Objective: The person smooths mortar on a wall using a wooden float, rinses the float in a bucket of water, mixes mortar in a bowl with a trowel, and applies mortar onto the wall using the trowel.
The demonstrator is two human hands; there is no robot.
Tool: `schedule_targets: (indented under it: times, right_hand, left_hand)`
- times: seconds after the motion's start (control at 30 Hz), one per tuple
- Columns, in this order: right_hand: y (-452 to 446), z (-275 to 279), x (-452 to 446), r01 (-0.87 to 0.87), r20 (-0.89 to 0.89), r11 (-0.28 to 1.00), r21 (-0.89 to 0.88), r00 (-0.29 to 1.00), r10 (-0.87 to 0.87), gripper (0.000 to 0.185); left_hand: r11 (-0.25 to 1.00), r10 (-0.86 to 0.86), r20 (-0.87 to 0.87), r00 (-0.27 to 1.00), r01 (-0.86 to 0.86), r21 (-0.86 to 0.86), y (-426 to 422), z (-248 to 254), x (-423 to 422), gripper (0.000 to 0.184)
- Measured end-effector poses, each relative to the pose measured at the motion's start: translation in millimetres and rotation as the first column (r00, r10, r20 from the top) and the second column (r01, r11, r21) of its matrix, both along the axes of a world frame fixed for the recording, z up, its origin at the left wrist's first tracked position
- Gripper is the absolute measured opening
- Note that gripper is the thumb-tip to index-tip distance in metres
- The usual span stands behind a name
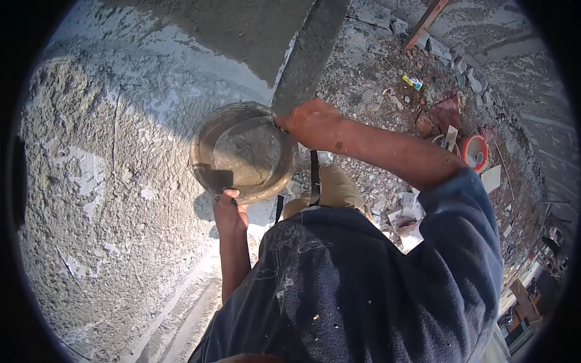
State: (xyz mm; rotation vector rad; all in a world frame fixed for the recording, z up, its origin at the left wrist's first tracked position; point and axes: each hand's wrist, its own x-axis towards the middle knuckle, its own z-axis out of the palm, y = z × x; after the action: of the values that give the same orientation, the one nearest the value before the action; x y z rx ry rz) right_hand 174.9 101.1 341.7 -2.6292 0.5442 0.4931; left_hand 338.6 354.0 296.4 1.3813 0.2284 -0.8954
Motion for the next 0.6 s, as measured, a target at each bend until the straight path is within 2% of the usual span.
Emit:
schedule_targets:
  times: [0.07,0.1,0.17,0.2,0.23,0.3,0.33,0.4,0.43,0.47,0.6]
  right_hand:
    - [19,-3,1,-0.025,-0.081,0.989,-0.149,0.997,0.013,0.033]
    - [27,0,2,-0.013,-0.088,0.996,-0.093,0.996,0.004,0.033]
    - [44,6,3,0.013,-0.101,0.999,0.032,0.995,-0.01,0.033]
    - [52,-2,2,0.001,-0.073,0.991,0.131,0.997,0.009,0.034]
    - [63,-11,2,0.021,0.005,0.95,0.311,1.0,-0.023,0.035]
    - [83,-41,5,0.016,0.133,0.793,0.609,0.984,-0.122,0.036]
    - [96,-46,12,0.01,0.188,0.693,0.721,0.959,-0.21,0.03]
    - [101,-33,9,0.167,-0.066,0.392,0.905,0.964,-0.257,0.025]
    - [99,-21,6,0.248,-0.184,0.236,0.94,0.948,-0.26,0.023]
    - [109,-15,-1,0.237,-0.212,0.041,0.971,0.921,-0.326,0.017]
    - [133,5,-15,0.142,-0.204,-0.175,0.974,0.885,-0.419,0.019]
  left_hand:
    - [1.0,0.008,0.066,0.998,-0.007,-0.013,-12,18,-5,0.047]
    - [0.999,0.026,0.084,0.996,-0.022,-0.047,-15,24,-5,0.05]
    - [0.986,-0.086,0.114,0.99,0.101,-0.13,-1,11,10,0.06]
    - [0.987,-0.105,0.13,0.986,0.119,-0.105,2,17,10,0.063]
    - [0.986,-0.125,0.149,0.981,0.14,-0.095,-5,28,5,0.065]
    - [0.978,-0.154,0.164,0.974,0.175,-0.116,-3,34,4,0.069]
    - [0.972,-0.17,0.161,0.972,0.192,-0.135,3,32,5,0.069]
    - [0.965,-0.204,0.153,0.967,0.225,-0.134,19,38,8,0.07]
    - [0.972,-0.17,0.122,0.978,0.186,-0.14,26,41,9,0.071]
    - [0.975,-0.145,0.093,0.985,0.158,-0.154,32,42,11,0.071]
    - [0.944,-0.188,-0.02,0.982,0.175,-0.281,52,38,28,0.063]
